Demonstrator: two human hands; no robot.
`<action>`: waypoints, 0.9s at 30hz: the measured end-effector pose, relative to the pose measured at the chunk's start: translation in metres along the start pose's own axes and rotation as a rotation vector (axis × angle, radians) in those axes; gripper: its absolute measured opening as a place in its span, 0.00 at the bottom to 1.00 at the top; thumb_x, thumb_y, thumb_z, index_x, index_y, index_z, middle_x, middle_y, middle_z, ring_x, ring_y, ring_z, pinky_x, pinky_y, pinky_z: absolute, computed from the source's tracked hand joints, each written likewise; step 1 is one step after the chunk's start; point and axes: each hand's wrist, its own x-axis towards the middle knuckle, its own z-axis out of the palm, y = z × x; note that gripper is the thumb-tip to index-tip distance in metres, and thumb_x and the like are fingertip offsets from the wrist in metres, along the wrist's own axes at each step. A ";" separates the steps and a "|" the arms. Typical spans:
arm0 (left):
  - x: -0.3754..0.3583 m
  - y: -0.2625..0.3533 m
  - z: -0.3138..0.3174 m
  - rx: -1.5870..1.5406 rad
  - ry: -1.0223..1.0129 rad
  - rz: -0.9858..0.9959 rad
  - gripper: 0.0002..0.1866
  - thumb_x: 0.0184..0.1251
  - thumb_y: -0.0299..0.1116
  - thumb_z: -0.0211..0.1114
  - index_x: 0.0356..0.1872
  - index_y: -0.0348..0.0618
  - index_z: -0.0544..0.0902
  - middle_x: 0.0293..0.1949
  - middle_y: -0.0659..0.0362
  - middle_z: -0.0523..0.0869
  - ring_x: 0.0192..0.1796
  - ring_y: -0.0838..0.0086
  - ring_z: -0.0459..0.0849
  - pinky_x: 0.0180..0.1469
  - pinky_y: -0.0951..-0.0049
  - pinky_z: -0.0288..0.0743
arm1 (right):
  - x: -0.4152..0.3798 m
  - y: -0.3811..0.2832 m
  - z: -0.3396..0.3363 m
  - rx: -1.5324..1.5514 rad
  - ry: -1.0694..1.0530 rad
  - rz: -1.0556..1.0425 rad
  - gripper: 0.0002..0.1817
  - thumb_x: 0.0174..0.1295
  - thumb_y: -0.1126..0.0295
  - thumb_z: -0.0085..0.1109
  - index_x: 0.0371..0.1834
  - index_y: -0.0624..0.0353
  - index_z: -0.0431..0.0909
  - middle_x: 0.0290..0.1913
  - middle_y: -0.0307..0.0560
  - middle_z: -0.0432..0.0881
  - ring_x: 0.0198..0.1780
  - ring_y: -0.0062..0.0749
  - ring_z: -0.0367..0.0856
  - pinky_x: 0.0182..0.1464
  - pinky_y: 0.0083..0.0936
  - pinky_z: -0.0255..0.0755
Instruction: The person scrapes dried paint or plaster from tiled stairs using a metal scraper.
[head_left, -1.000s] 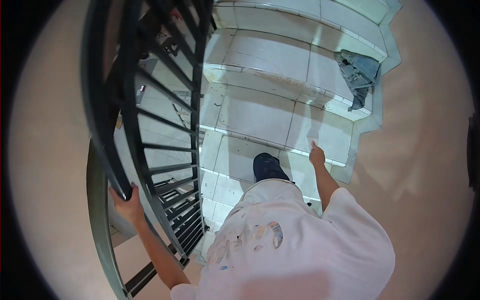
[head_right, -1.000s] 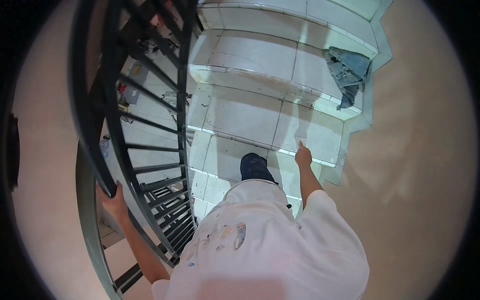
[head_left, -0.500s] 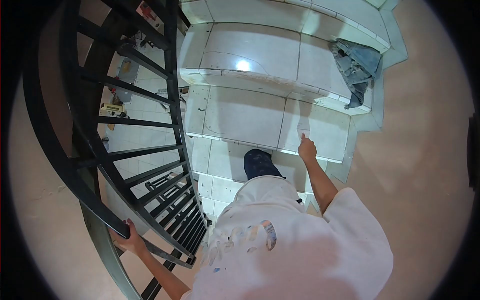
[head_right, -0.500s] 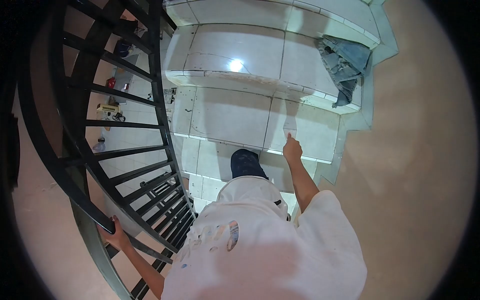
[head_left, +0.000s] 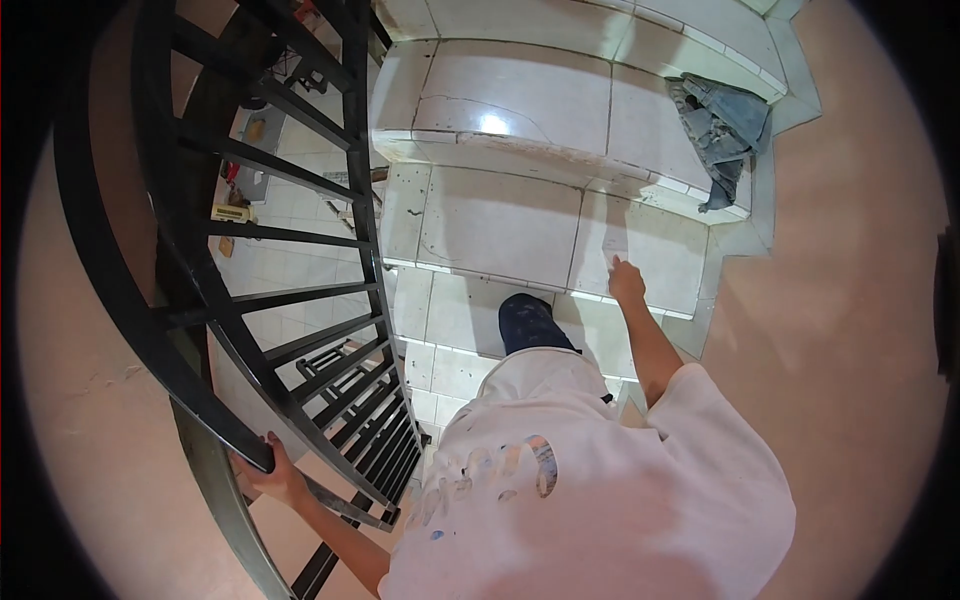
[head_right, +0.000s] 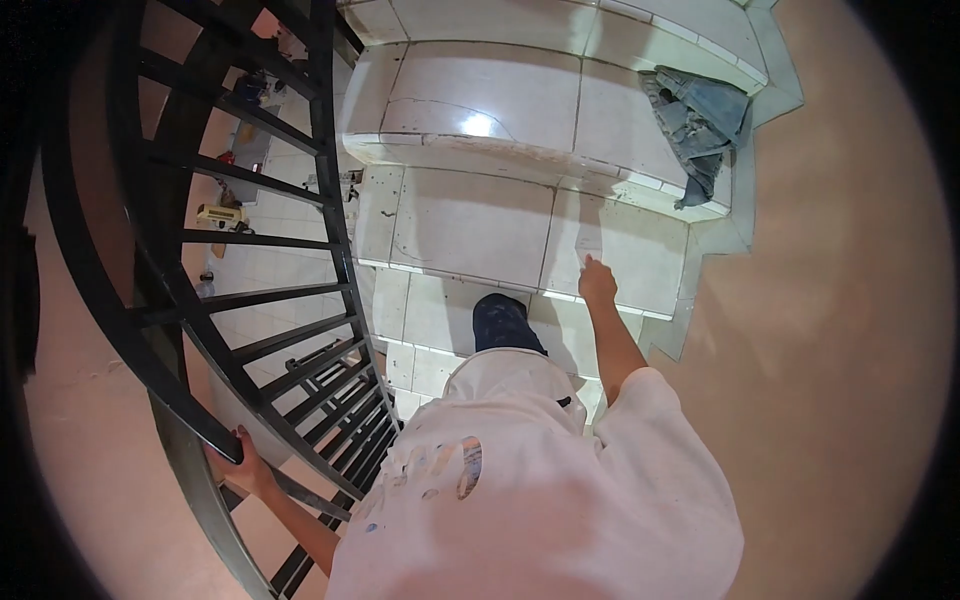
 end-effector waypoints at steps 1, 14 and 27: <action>0.000 -0.003 0.002 0.012 0.010 0.018 0.32 0.60 0.24 0.73 0.66 0.27 0.72 0.39 0.51 0.85 0.38 0.70 0.85 0.44 0.70 0.81 | -0.002 0.000 0.006 -0.027 -0.004 -0.020 0.23 0.71 0.60 0.53 0.67 0.52 0.75 0.49 0.55 0.85 0.52 0.55 0.84 0.53 0.49 0.79; 0.001 -0.008 0.006 -0.022 0.038 0.084 0.32 0.59 0.27 0.75 0.63 0.26 0.73 0.41 0.49 0.85 0.37 0.70 0.83 0.45 0.71 0.80 | 0.016 -0.001 0.017 -0.034 0.070 -0.074 0.19 0.72 0.63 0.50 0.61 0.56 0.78 0.47 0.56 0.85 0.52 0.54 0.84 0.52 0.49 0.79; -0.003 -0.003 0.003 0.038 0.015 0.032 0.32 0.59 0.27 0.74 0.64 0.27 0.72 0.42 0.47 0.86 0.39 0.67 0.85 0.46 0.68 0.81 | 0.007 -0.016 0.008 0.068 -0.021 0.153 0.24 0.72 0.63 0.49 0.70 0.53 0.72 0.51 0.57 0.86 0.52 0.57 0.85 0.53 0.51 0.79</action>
